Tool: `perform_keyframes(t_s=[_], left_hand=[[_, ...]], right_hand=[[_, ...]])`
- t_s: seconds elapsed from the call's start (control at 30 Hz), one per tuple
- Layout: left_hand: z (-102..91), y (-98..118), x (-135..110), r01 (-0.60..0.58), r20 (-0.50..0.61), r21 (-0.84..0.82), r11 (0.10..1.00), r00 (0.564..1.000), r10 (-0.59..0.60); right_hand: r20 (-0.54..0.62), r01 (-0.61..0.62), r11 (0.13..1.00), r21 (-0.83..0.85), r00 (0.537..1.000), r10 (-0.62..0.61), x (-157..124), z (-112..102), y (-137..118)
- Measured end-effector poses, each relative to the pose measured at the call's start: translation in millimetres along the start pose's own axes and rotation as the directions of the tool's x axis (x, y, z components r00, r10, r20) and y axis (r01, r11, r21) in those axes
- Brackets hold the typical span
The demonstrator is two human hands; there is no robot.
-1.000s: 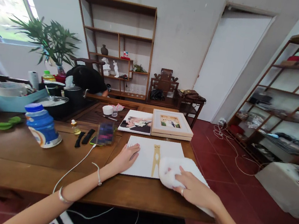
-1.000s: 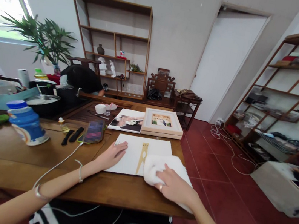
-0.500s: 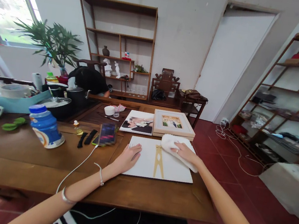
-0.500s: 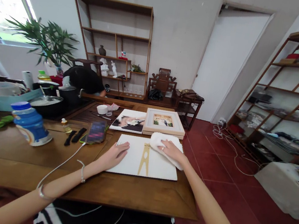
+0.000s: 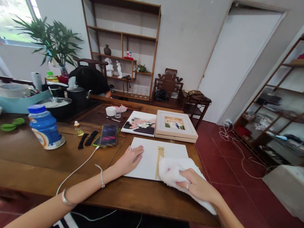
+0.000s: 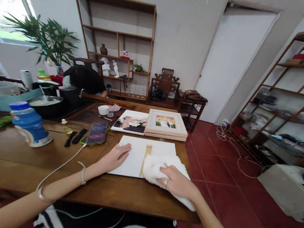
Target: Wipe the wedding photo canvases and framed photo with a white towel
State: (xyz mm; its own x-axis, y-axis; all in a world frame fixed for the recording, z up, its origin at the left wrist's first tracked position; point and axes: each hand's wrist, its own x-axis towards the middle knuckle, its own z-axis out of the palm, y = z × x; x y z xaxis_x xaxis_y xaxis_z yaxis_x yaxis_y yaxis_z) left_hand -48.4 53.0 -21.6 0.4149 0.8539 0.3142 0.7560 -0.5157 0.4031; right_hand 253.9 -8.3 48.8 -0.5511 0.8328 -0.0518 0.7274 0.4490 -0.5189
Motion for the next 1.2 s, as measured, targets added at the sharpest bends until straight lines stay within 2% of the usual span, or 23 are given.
perform_keyframes(t_s=[0.1,0.23,0.33,0.4,0.53,0.67,0.77,0.87,0.97,1.1,1.2], left_hand=[[0.1,0.3,-0.1,0.002,-0.003,0.003,1.0,1.0,-0.002],[-0.4,0.9,0.2,0.002,-0.013,-0.002,1.0,1.0,-0.002],[-1.1,1.3,0.6,0.001,-0.007,-0.002,1.0,1.0,-0.001],[-1.4,1.3,0.8,0.004,-0.002,-0.002,1.0,1.0,-0.004],[-1.3,1.0,0.4,0.013,-0.001,-0.008,1.0,1.0,-0.013],[-1.2,1.4,0.2,0.006,-0.003,0.004,1.0,1.0,-0.006],[-1.2,1.7,0.3,-0.006,-0.013,0.015,1.0,1.0,0.006],[-1.1,1.7,0.3,-0.012,-0.021,0.012,1.0,1.0,0.012],[-0.6,1.6,0.4,-0.013,-0.023,0.01,1.0,1.0,0.013],[-0.2,1.3,0.9,0.002,-0.019,0.001,1.0,1.0,-0.002],[-0.7,1.3,0.8,0.008,-0.016,-0.007,1.0,1.0,-0.008]], right_hand=[[-0.076,0.008,1.0,0.018,0.997,-0.007,6.6,2.9,-1.8],[-0.176,0.086,0.995,-0.04,0.98,-0.092,55.6,6.7,4.7],[-0.188,0.145,0.982,-0.121,0.968,-0.166,93.6,8.0,7.3],[-0.19,0.157,0.975,-0.155,0.964,-0.185,108.2,9.9,6.1],[-0.17,0.191,0.959,-0.21,0.959,-0.228,103.4,21.2,-5.1],[-0.081,0.249,0.93,-0.271,0.957,-0.279,64.1,33.0,-31.4],[0.037,0.298,0.922,-0.247,0.954,-0.299,32.5,33.3,-53.0],[0.107,0.338,0.913,-0.228,0.941,-0.322,20.4,29.0,-60.1],[0.055,0.323,0.912,-0.252,0.946,-0.32,37.0,24.6,-47.2],[-0.026,0.242,0.914,-0.326,0.964,-0.265,86.3,17.1,-20.2],[-0.077,0.188,0.917,-0.352,0.971,-0.228,116.9,13.5,-10.7]])
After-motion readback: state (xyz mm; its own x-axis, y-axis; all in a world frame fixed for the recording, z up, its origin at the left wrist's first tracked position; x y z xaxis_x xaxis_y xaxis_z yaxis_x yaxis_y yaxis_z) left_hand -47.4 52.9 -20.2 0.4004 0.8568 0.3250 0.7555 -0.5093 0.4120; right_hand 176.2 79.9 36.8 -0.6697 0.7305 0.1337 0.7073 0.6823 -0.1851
